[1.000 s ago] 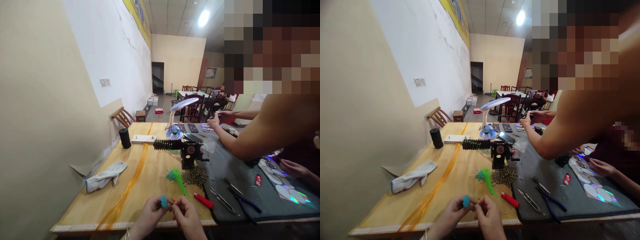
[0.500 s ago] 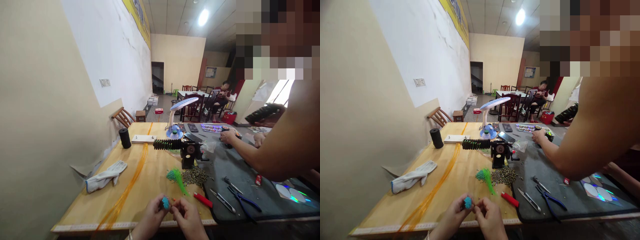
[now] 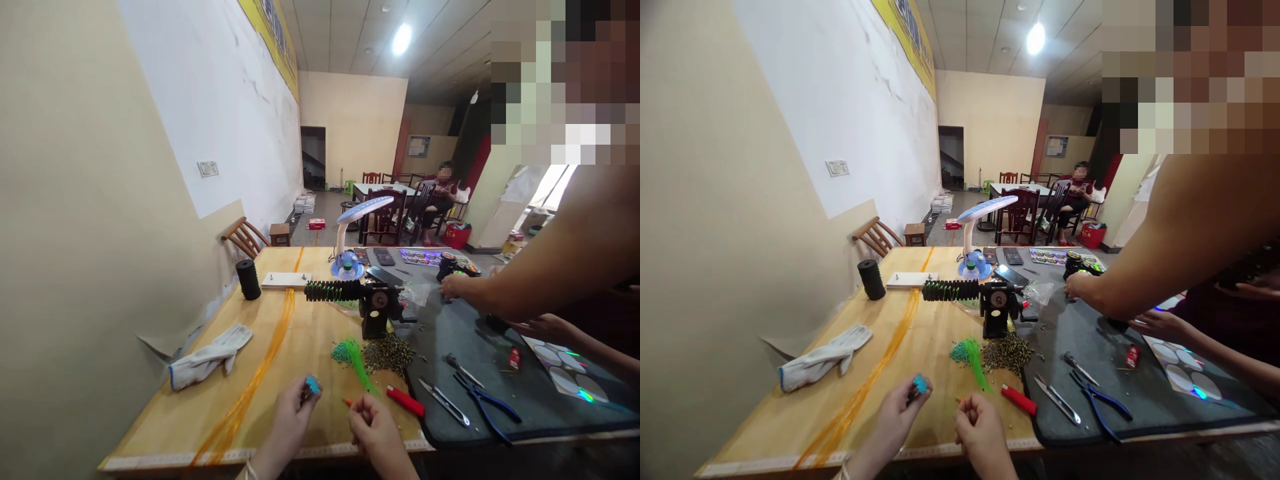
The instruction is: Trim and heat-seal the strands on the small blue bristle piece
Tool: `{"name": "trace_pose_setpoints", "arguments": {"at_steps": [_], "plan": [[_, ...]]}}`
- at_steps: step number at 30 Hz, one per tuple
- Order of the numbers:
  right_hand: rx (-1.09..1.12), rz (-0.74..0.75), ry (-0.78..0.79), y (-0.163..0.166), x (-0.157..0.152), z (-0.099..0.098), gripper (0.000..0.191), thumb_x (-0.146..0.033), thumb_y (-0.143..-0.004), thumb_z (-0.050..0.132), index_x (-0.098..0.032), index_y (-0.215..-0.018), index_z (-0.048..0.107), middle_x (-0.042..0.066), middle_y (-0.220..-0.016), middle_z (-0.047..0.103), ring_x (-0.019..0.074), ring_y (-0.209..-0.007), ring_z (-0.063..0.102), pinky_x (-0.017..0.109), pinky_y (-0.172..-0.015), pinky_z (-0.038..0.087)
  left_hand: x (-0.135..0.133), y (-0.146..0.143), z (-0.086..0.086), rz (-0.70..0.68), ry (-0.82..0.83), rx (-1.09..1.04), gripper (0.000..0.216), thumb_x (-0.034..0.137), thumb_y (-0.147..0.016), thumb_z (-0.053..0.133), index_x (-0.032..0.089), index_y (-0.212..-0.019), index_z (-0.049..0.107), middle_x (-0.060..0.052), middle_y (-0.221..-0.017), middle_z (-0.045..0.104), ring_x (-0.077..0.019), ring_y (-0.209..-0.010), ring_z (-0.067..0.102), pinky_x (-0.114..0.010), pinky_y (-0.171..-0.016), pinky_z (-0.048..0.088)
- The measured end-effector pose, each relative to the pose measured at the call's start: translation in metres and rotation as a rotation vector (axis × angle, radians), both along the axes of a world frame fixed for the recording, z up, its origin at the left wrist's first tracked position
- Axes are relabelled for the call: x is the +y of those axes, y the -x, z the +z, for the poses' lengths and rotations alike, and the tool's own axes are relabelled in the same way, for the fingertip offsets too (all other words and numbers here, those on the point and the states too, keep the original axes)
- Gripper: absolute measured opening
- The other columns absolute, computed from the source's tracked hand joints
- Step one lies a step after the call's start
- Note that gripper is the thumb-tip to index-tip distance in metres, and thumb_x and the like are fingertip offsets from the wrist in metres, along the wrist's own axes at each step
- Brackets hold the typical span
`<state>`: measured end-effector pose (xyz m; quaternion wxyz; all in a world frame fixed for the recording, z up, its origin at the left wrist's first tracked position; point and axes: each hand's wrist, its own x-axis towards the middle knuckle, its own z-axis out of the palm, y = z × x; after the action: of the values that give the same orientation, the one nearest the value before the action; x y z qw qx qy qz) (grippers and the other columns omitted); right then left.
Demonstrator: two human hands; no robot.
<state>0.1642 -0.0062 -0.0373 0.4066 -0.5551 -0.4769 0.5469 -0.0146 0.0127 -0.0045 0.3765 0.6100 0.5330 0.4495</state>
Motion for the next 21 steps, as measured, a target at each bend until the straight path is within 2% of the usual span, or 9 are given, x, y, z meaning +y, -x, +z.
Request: {"name": "trace_pose_setpoints", "arguments": {"at_steps": [3,6,8,11,15,18,20,21], "plan": [[0.075,-0.032,0.076,0.0,0.005,-0.007,0.037,-0.055,-0.063,0.057,-0.021,-0.066,0.042,-0.009,-0.039,0.048,0.0039,-0.027,0.031,0.017,-0.031,0.02,-0.007,0.002,0.006,0.042,-0.101,0.073,0.015,0.029,-0.083,0.058,0.018,-0.084,0.067,-0.01,-0.084,0.071,-0.0254,-0.082,0.065,-0.032,-0.074,0.048],[0.115,-0.019,0.094,0.0,0.006,-0.007,0.039,-0.056,-0.064,0.058,-0.021,-0.068,0.043,-0.009,-0.04,0.049,0.0033,-0.027,0.03,0.016,-0.03,0.02,-0.015,-0.004,0.012,-0.123,-0.127,0.125,0.012,0.022,-0.081,0.06,0.02,-0.087,0.07,-0.007,-0.081,0.072,-0.0227,-0.077,0.066,-0.028,-0.07,0.048],[0.124,-0.007,0.097,0.001,0.005,-0.006,0.041,-0.058,-0.064,0.059,-0.02,-0.069,0.043,-0.009,-0.041,0.049,0.0031,-0.028,0.031,0.016,-0.031,0.021,-0.018,-0.012,0.013,-0.221,-0.114,0.165,0.018,0.016,-0.079,0.06,0.023,-0.09,0.072,-0.006,-0.082,0.073,-0.0219,-0.077,0.066,-0.027,-0.07,0.047],[0.131,0.023,0.093,0.001,0.005,-0.005,0.047,-0.063,-0.064,0.06,-0.02,-0.07,0.044,-0.009,-0.041,0.048,0.0033,-0.028,0.031,0.016,-0.031,0.02,-0.019,-0.023,0.011,-0.256,-0.082,0.179,0.023,0.012,-0.077,0.059,0.024,-0.091,0.073,-0.005,-0.082,0.073,-0.0214,-0.076,0.066,-0.026,-0.069,0.046],[0.149,0.014,-0.016,0.0,0.004,0.0,0.051,-0.066,-0.065,0.063,-0.017,-0.072,0.049,-0.007,-0.047,0.051,0.0029,-0.034,0.033,0.016,-0.034,0.023,-0.015,-0.029,0.003,-0.196,0.027,-0.037,0.011,0.025,-0.077,0.065,0.018,-0.082,0.072,-0.005,-0.074,0.072,-0.0201,-0.07,0.064,-0.027,-0.065,0.047],[0.188,-0.069,-0.117,-0.001,0.0,0.009,0.058,-0.066,-0.065,0.064,-0.015,-0.093,0.054,0.003,-0.082,0.062,0.005,-0.046,0.047,0.015,-0.036,0.032,-0.011,-0.03,-0.002,-0.106,0.188,-0.329,0.031,0.04,-0.063,0.078,0.016,-0.079,0.07,-0.006,-0.075,0.073,-0.0211,-0.073,0.065,-0.03,-0.07,0.05],[0.237,-0.007,-0.082,0.0,-0.003,0.014,0.067,-0.069,-0.065,0.063,-0.017,-0.106,0.05,0.007,-0.098,0.061,0.006,-0.046,0.052,0.017,-0.034,0.036,-0.009,-0.028,-0.006,-0.08,0.259,-0.458,0.041,0.044,-0.055,0.082,0.015,-0.08,0.07,-0.007,-0.077,0.073,-0.0217,-0.076,0.065,-0.032,-0.074,0.051],[0.258,0.05,-0.049,0.001,-0.004,0.015,0.069,-0.07,-0.065,0.062,-0.018,-0.108,0.049,0.006,-0.096,0.061,0.0059,-0.043,0.052,0.018,-0.034,0.036,-0.008,-0.027,-0.008,-0.081,0.277,-0.485,0.043,0.045,-0.053,0.083,0.014,-0.08,0.07,-0.007,-0.076,0.073,-0.0216,-0.075,0.065,-0.033,-0.075,0.052]]}}
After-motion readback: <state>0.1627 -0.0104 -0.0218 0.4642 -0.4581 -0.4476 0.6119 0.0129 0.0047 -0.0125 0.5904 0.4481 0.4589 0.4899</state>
